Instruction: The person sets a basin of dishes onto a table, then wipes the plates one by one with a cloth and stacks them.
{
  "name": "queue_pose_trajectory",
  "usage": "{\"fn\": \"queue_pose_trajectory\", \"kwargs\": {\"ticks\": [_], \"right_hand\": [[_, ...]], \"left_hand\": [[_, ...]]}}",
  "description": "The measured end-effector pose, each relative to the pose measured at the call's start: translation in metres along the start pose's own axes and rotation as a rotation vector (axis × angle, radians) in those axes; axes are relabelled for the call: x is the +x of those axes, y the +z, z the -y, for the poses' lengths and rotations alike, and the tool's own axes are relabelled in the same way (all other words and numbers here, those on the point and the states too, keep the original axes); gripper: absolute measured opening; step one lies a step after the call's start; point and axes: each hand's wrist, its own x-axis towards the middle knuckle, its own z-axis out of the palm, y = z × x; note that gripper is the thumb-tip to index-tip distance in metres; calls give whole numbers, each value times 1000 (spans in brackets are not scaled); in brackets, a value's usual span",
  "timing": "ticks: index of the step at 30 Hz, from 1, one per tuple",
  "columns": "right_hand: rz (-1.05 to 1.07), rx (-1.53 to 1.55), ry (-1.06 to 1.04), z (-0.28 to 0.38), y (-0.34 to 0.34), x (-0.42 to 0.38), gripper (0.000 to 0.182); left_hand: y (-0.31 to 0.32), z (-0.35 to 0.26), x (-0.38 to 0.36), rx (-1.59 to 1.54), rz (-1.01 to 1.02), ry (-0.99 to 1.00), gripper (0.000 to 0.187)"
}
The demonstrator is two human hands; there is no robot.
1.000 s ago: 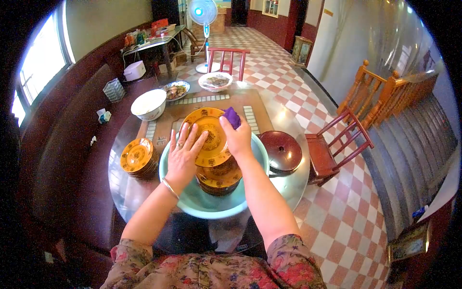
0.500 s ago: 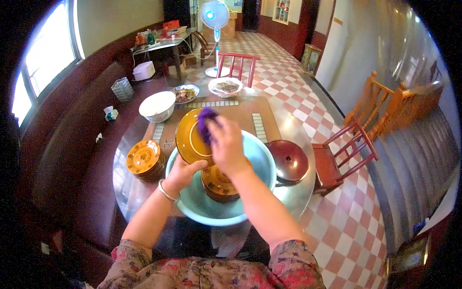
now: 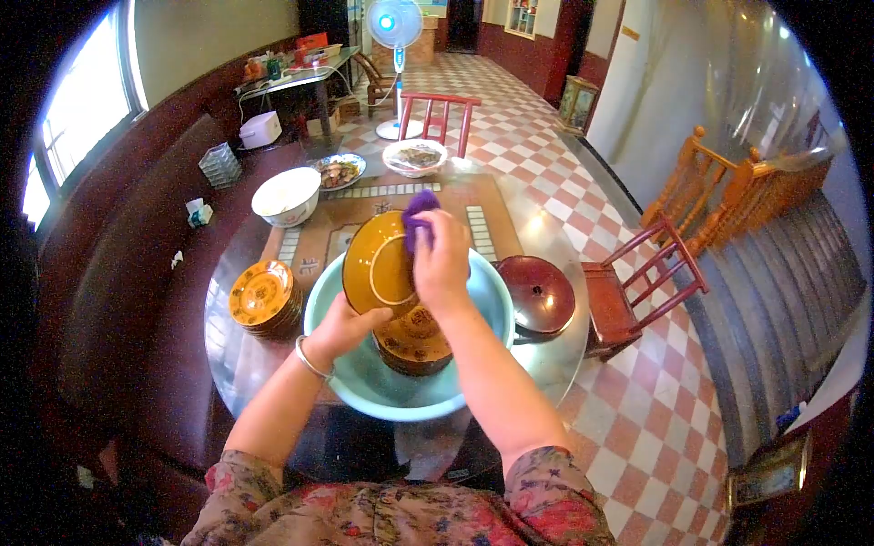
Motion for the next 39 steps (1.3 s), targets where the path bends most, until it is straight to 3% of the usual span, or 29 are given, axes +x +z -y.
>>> {"fn": "queue_pose_trajectory", "kwargs": {"ticks": [1, 3, 7, 9, 12, 15, 17, 21, 24, 26, 29, 32, 35, 36, 37, 39], "right_hand": [[-12, 36, 75, -5, -2, 0, 14], [-10, -5, 28, -3, -1, -10, 16], [297, 119, -248, 56, 1, -24, 28], [372, 148, -294, 70, 1, -28, 36], [364, 24, -383, 48, 4, -25, 39], [111, 32, -100, 10, 10, -14, 29], [57, -35, -7, 2, 4, -14, 27], [288, 85, -297, 39, 3, -22, 35], [306, 71, -320, 47, 9, -22, 37], [184, -93, -204, 22, 12, -18, 32], [64, -48, 71, -10, 11, -18, 24], [127, 34, -110, 14, 6, -23, 26], [422, 205, -337, 60, 7, -36, 40], [450, 228, -346, 65, 6, -35, 39], [475, 249, -357, 66, 6, -33, 37], [380, 106, -383, 48, 5, -22, 37]], "left_hand": [[1, -4, 0, -91, -30, -25, 34], [0, -12, 2, -270, -89, -73, 33], [-19, 13, 8, -688, -169, -130, 46], [-16, -7, 5, -796, -236, -150, 58], [-16, -9, 7, -737, -285, -81, 57], [-15, -9, 8, -646, -257, -100, 57], [-10, -10, 8, -563, -245, -125, 56], [-13, 3, 9, -490, -181, -162, 54], [-17, 6, 6, -440, -204, -171, 54], [-16, 6, 6, -470, -197, -170, 55], [-9, -7, 6, -553, -194, -122, 56], [-11, -8, 9, -638, -189, -102, 59], [-21, -2, 7, -733, -226, -143, 54], [-21, -4, 5, -877, -219, -177, 54], [-24, 2, 4, -795, -315, -194, 54], [-20, -1, 9, -726, -345, -51, 54]]}}
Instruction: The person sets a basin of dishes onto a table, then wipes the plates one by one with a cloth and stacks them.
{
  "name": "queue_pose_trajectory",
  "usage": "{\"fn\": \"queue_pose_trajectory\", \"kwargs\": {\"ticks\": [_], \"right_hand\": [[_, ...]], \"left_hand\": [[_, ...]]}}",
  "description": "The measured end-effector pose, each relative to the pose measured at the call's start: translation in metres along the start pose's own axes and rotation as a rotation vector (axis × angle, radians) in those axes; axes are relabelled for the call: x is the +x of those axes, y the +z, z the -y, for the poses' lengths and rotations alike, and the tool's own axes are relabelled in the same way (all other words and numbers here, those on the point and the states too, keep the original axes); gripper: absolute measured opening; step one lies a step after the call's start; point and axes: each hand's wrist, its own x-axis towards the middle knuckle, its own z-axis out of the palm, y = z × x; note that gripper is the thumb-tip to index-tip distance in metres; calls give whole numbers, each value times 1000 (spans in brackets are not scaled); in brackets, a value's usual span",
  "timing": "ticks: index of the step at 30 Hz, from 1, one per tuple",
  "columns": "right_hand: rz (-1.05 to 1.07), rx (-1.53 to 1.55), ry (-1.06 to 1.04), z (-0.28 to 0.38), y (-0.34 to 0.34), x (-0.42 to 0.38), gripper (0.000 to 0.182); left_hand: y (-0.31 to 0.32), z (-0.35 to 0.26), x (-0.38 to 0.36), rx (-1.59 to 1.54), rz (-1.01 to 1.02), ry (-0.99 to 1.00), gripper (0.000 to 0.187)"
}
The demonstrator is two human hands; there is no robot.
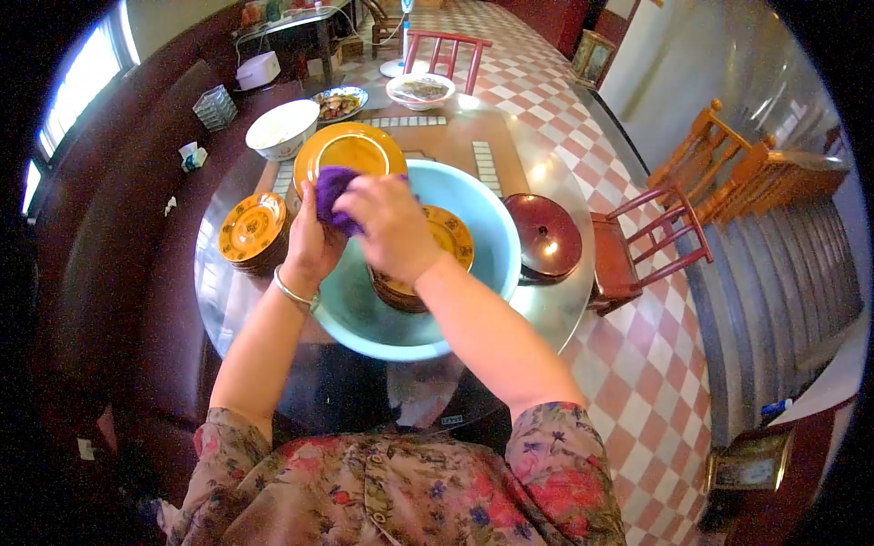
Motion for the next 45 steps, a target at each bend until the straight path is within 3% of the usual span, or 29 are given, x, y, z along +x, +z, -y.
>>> {"fn": "queue_pose_trajectory", "kwargs": {"ticks": [2, 4, 8, 13, 15, 18, 20, 22, 24, 29, 41, 44, 45], "right_hand": [[-188, -84, 193, -35, 0, -9, 32], [-400, -46, 567, -74, 3, -26, 25], [-485, -84, 559, -87, -15, -30, 22], [-523, 217, 664, -89, -12, -28, 21], [-567, 204, 641, -84, -16, -23, 21], [-583, 232, 638, -81, -21, -19, 21], [-563, 252, 649, -77, -22, -19, 21], [-550, 252, 651, -75, -21, -19, 21], [-544, 236, 646, -77, -17, -22, 21], [-502, 175, 654, -76, -17, -23, 20], [-543, 192, 660, -79, -15, -26, 19], [-550, 204, 653, -78, -15, -25, 20], [-558, 223, 670, -79, -15, -25, 21]], "left_hand": [[9, -6, -6, -31, -4, -49, 55], [10, -9, -4, -34, 8, -74, 55], [18, -19, -16, -75, -60, -18, 48], [-22, -86, -35, 68, -205, 205, 41], [-44, -119, -41, 589, -287, 322, 39], [-88, -148, -46, 1260, -363, 326, 31], [-86, -152, -58, 1720, -272, 291, 30], [-63, -147, -75, 1867, -118, 160, 36], [-86, -139, -79, 2087, 3, 200, 38], [-111, -127, -79, 2321, 110, 111, 57], [-129, -127, -63, 2281, 121, 55, 57], [-108, -129, -61, 2365, 93, -44, 58], [-93, -127, -57, 2272, 113, 88, 57]]}}
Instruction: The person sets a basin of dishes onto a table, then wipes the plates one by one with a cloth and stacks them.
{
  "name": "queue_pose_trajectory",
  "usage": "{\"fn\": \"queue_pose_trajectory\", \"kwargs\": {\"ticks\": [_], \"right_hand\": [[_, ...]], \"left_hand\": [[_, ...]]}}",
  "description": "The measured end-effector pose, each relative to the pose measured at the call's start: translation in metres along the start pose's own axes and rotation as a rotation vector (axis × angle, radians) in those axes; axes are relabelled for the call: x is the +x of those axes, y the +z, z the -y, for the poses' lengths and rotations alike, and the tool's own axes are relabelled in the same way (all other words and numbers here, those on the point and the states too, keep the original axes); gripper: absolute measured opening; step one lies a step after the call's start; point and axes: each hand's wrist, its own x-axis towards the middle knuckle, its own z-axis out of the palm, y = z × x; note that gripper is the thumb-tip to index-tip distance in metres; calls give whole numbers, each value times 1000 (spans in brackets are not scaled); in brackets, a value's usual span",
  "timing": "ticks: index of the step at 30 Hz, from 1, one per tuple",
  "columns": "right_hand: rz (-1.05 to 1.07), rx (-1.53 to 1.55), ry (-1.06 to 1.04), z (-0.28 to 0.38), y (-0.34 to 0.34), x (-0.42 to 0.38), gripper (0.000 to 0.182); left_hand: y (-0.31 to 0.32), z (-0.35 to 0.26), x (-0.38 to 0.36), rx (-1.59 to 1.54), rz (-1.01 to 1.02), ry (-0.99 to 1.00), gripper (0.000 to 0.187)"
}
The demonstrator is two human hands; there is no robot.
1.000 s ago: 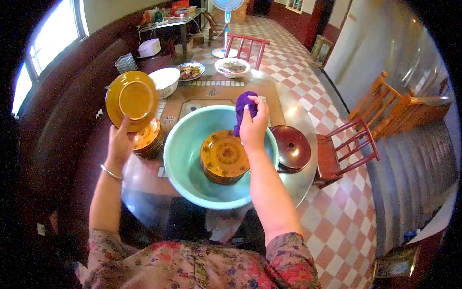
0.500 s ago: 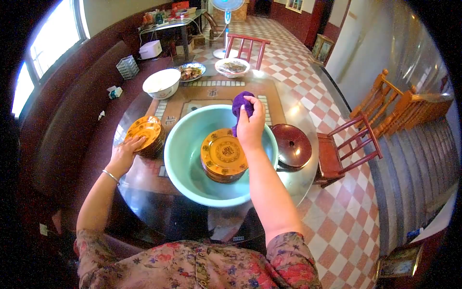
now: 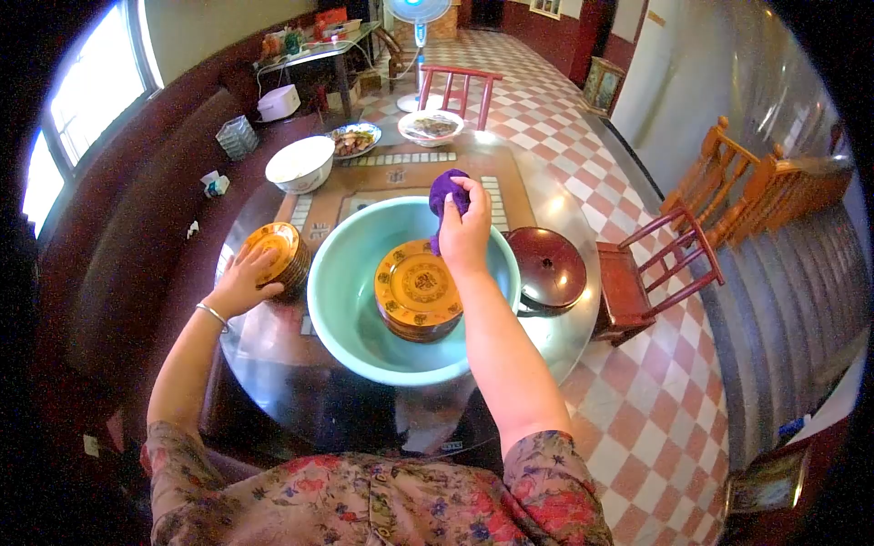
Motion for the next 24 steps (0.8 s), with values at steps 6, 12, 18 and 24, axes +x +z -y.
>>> {"fn": "queue_pose_trajectory", "kwargs": {"ticks": [6, 12, 18, 24], "right_hand": [[-20, 80, 33, -5, -1, 1, 22], [-40, 40, -15, -6, -2, 3, 22], [-24, 145, 89, -1, -2, 4, 22], [-51, 116, 14, -9, -3, 5, 23]], "left_hand": [[-9, -136, 39, -621, 192, -22, 56], [13, -169, 65, -672, 466, -183, 68], [25, -158, 66, -875, 460, -228, 43], [26, -149, 65, -1651, 369, -312, 51]]}}
